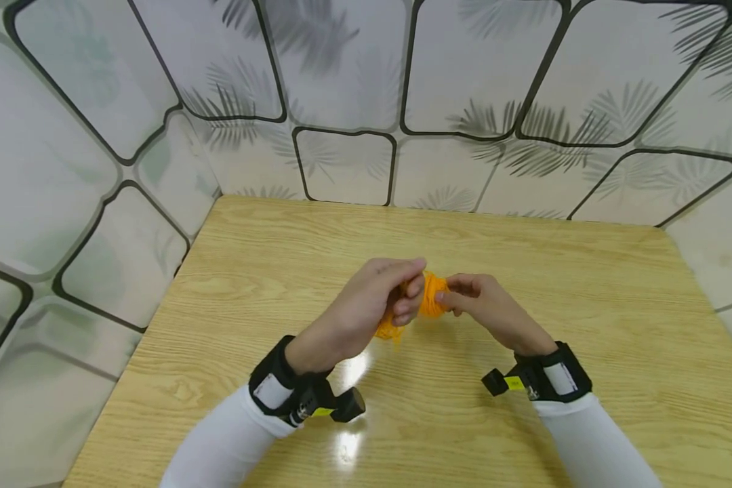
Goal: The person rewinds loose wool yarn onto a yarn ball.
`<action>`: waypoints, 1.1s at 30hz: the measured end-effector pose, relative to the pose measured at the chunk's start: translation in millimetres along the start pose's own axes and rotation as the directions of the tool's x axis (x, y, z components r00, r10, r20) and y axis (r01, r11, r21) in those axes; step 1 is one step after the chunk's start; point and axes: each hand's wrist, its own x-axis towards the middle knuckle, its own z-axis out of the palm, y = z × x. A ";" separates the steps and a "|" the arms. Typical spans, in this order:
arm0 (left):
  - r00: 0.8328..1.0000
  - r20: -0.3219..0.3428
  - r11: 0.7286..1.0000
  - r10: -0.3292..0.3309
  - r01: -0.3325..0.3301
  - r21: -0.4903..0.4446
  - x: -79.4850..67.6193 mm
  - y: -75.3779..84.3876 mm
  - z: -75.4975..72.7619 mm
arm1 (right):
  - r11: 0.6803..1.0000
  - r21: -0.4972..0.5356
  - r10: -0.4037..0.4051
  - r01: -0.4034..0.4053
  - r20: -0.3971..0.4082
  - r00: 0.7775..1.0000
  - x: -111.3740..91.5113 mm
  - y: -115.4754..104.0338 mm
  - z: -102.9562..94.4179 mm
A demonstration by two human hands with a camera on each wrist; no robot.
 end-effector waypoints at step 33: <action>0.979 -0.025 0.976 -0.203 0.200 -0.086 -8.1 -75.8 -8.6 | 0.719 0.622 -0.353 0.310 -0.058 0.934 -27.2 -61.9 -18.1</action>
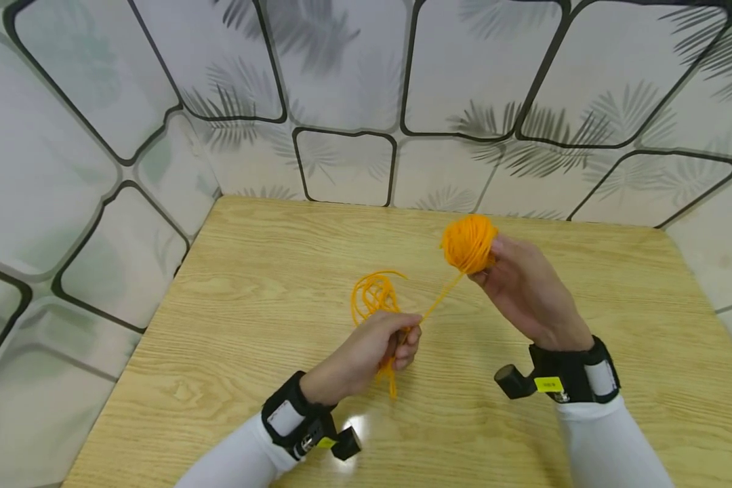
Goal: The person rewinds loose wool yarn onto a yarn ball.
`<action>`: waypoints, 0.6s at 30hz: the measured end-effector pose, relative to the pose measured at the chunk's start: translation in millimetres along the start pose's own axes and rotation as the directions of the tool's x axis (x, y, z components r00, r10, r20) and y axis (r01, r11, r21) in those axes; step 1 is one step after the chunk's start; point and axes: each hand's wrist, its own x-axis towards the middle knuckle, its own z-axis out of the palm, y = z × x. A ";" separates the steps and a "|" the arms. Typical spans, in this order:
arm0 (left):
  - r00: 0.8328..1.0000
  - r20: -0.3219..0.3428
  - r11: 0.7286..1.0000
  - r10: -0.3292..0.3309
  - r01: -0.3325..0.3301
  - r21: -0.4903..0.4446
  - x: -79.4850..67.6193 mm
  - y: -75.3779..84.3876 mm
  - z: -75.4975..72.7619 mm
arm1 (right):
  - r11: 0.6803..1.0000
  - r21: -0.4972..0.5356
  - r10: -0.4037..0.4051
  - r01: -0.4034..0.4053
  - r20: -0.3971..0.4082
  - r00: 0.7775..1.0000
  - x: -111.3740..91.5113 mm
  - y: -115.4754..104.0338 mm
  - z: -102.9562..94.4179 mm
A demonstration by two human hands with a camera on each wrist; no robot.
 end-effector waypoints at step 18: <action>0.991 -0.007 0.971 -0.130 0.126 -0.201 29.7 12.1 -18.0 | 0.991 -0.128 0.035 0.037 0.517 0.855 -23.2 15.3 24.5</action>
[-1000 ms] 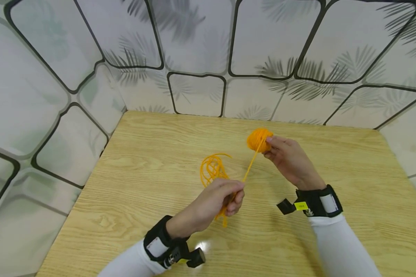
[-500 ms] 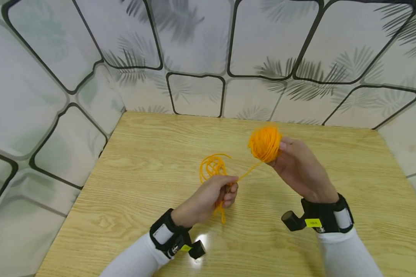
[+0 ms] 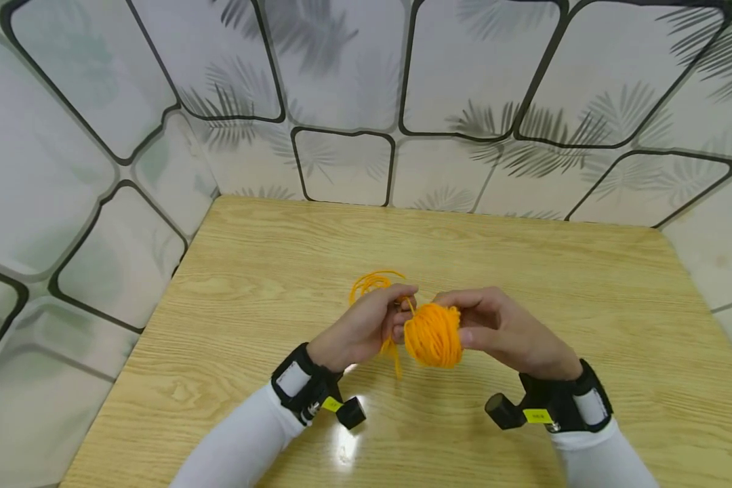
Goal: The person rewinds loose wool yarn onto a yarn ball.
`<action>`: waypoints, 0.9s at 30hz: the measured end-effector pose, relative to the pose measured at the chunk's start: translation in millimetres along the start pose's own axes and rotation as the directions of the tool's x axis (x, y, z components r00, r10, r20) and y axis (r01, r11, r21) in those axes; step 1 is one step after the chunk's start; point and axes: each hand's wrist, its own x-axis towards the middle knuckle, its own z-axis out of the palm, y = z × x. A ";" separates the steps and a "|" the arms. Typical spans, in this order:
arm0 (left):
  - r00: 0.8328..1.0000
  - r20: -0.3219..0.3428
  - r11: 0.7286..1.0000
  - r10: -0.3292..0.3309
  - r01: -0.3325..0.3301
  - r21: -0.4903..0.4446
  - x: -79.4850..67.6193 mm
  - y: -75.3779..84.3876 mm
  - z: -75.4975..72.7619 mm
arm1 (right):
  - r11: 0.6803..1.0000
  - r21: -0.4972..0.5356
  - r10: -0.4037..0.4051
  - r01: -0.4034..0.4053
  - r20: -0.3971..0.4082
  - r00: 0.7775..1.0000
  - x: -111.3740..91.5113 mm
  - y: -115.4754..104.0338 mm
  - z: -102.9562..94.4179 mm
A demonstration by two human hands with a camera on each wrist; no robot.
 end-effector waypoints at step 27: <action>0.977 0.107 0.983 0.183 -0.181 -0.029 -16.0 55.4 14.5 | 0.885 -0.259 0.367 -0.388 -0.127 0.922 -12.9 37.4 -11.3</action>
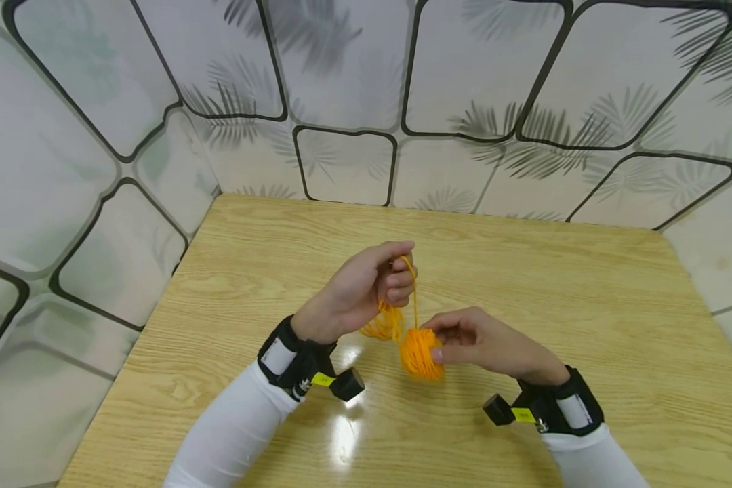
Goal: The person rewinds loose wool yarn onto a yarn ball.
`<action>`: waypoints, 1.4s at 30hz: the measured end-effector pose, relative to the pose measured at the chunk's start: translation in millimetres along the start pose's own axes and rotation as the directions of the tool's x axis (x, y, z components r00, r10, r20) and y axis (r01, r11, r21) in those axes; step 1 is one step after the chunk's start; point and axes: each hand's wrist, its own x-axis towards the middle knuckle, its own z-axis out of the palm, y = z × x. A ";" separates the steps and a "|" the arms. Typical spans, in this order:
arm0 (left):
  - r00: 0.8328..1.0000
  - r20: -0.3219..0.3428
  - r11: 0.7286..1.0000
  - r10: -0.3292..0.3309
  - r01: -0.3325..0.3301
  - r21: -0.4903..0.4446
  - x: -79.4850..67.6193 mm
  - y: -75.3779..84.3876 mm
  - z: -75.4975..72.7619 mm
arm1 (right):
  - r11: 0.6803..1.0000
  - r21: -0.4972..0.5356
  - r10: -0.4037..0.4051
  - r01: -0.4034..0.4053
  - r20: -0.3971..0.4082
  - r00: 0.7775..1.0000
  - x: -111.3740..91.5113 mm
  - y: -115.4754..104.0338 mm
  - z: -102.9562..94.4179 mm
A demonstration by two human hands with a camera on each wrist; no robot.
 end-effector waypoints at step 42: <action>0.992 0.059 0.983 -0.109 0.098 0.157 -26.5 -77.0 8.1 | 0.826 0.439 -0.106 0.353 -0.494 0.863 13.3 -36.9 -48.3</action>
